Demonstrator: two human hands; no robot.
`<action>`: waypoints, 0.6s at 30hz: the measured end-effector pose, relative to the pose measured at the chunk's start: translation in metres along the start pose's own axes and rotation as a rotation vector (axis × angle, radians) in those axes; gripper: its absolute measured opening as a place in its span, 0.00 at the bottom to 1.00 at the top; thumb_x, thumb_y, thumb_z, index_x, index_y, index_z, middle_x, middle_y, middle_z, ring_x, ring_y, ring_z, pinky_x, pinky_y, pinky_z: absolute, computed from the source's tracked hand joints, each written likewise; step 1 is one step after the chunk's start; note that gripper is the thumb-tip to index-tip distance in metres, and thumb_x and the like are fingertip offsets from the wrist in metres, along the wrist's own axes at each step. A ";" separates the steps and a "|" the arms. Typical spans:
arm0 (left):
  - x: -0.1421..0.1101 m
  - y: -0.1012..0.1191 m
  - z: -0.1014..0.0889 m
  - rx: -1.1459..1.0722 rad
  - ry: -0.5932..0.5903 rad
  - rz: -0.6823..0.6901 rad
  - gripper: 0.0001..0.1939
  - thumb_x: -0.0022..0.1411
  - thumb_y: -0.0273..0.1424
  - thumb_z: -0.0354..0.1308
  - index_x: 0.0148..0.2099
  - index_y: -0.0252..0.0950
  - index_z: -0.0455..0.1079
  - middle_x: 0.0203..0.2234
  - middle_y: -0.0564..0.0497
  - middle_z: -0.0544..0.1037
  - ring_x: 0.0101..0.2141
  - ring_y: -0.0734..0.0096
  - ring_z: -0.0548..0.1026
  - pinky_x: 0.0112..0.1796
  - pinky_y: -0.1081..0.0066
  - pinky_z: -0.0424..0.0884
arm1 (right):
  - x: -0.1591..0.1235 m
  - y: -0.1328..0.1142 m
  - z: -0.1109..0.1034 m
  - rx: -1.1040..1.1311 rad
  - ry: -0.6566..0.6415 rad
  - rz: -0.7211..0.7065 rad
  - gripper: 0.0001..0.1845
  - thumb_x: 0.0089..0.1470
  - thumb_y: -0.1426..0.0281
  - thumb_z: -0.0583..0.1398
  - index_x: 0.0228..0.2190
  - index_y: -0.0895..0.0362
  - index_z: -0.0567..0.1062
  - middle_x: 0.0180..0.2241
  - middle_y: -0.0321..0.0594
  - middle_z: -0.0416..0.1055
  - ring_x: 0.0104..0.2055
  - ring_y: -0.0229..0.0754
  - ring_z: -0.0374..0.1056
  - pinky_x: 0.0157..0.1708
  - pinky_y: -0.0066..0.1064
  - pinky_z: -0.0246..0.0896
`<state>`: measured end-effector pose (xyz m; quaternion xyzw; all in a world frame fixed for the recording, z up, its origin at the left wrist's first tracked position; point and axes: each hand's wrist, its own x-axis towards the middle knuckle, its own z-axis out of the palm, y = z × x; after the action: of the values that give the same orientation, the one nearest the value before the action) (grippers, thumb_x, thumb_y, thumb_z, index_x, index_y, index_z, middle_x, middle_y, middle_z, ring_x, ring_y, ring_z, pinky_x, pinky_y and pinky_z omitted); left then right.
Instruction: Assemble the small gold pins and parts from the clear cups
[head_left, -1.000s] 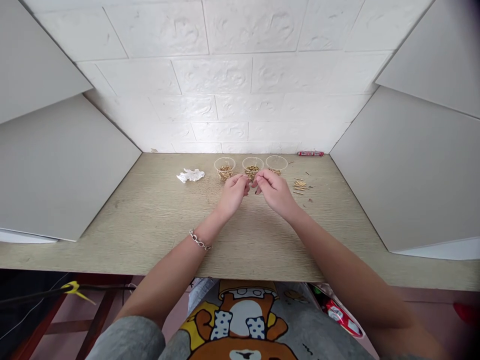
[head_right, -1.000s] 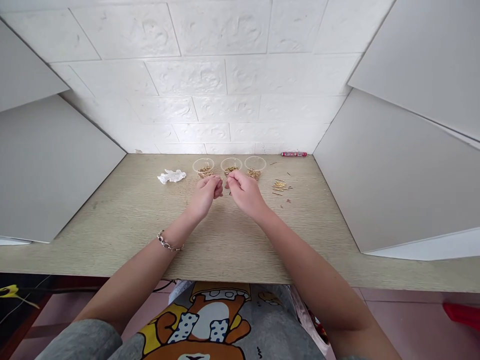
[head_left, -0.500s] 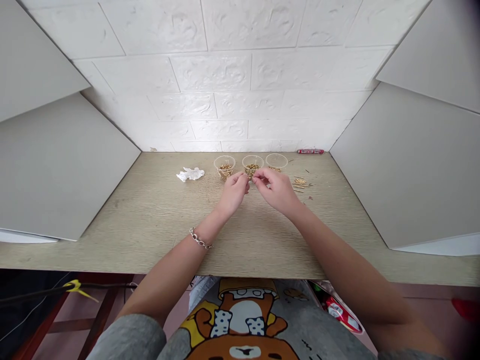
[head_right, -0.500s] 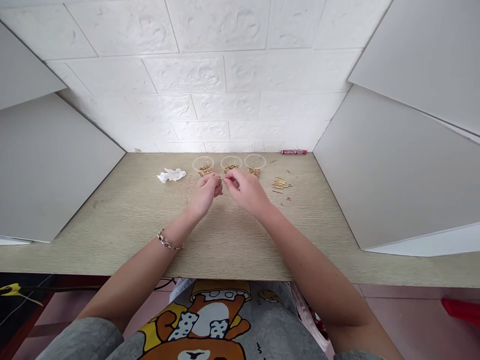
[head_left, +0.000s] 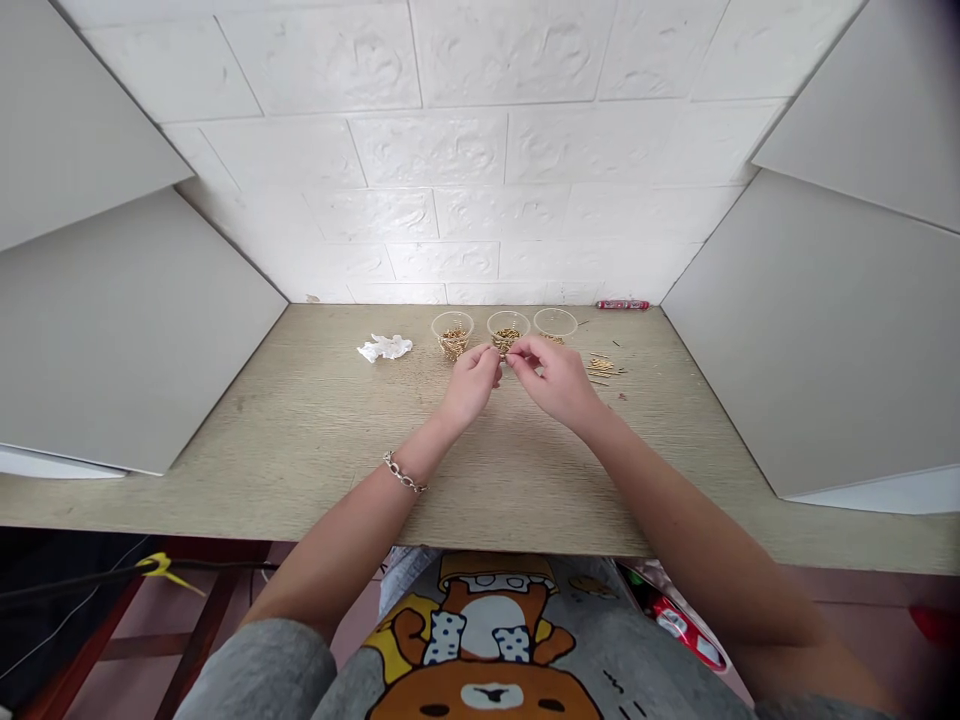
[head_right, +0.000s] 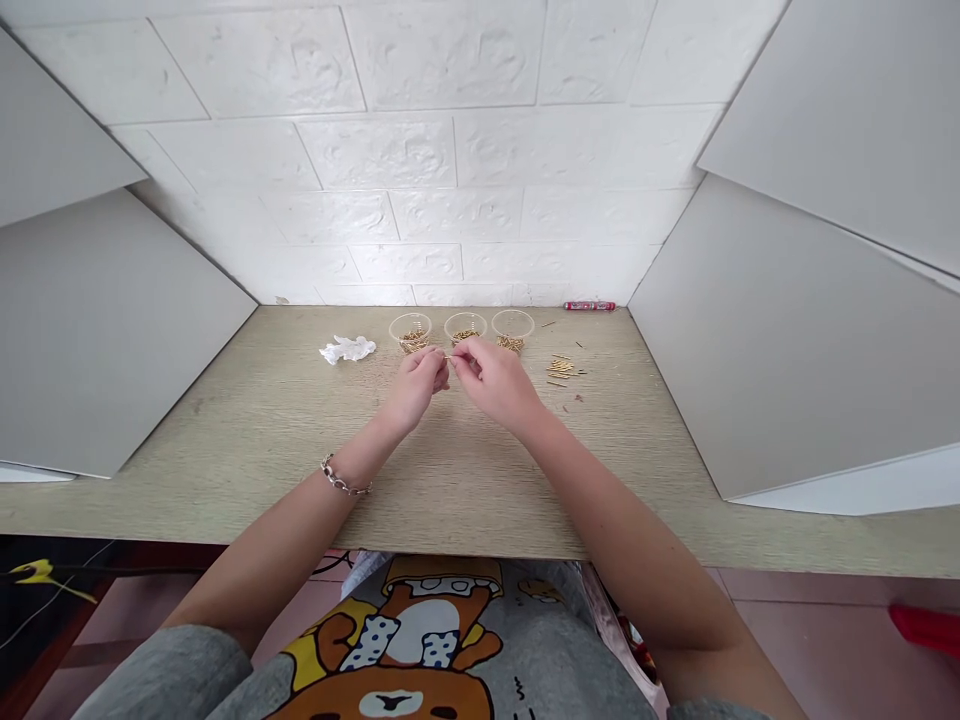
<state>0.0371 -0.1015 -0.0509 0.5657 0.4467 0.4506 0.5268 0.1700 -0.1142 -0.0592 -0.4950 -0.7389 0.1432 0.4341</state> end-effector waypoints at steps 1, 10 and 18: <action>0.000 0.000 0.000 0.002 -0.001 -0.001 0.11 0.53 0.28 0.45 0.20 0.36 0.52 0.14 0.58 0.56 0.19 0.78 0.57 0.26 0.74 0.59 | 0.000 0.000 0.000 0.000 0.002 0.003 0.06 0.53 0.68 0.54 0.30 0.56 0.70 0.29 0.38 0.71 0.31 0.38 0.66 0.31 0.29 0.59; -0.002 0.000 0.001 -0.032 -0.004 -0.008 0.11 0.54 0.28 0.45 0.20 0.36 0.52 0.14 0.58 0.55 0.19 0.79 0.55 0.26 0.74 0.59 | 0.000 0.001 0.000 -0.016 -0.025 0.010 0.06 0.53 0.68 0.53 0.30 0.56 0.70 0.29 0.38 0.71 0.29 0.37 0.65 0.30 0.29 0.58; -0.001 0.003 0.000 -0.017 -0.003 0.000 0.12 0.55 0.27 0.45 0.20 0.36 0.52 0.13 0.58 0.56 0.19 0.79 0.56 0.25 0.74 0.59 | 0.000 0.000 0.001 -0.034 -0.024 -0.011 0.07 0.54 0.69 0.53 0.30 0.56 0.69 0.27 0.37 0.70 0.29 0.37 0.65 0.29 0.29 0.56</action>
<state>0.0374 -0.1030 -0.0482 0.5619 0.4420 0.4537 0.5321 0.1694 -0.1141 -0.0593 -0.4962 -0.7493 0.1343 0.4175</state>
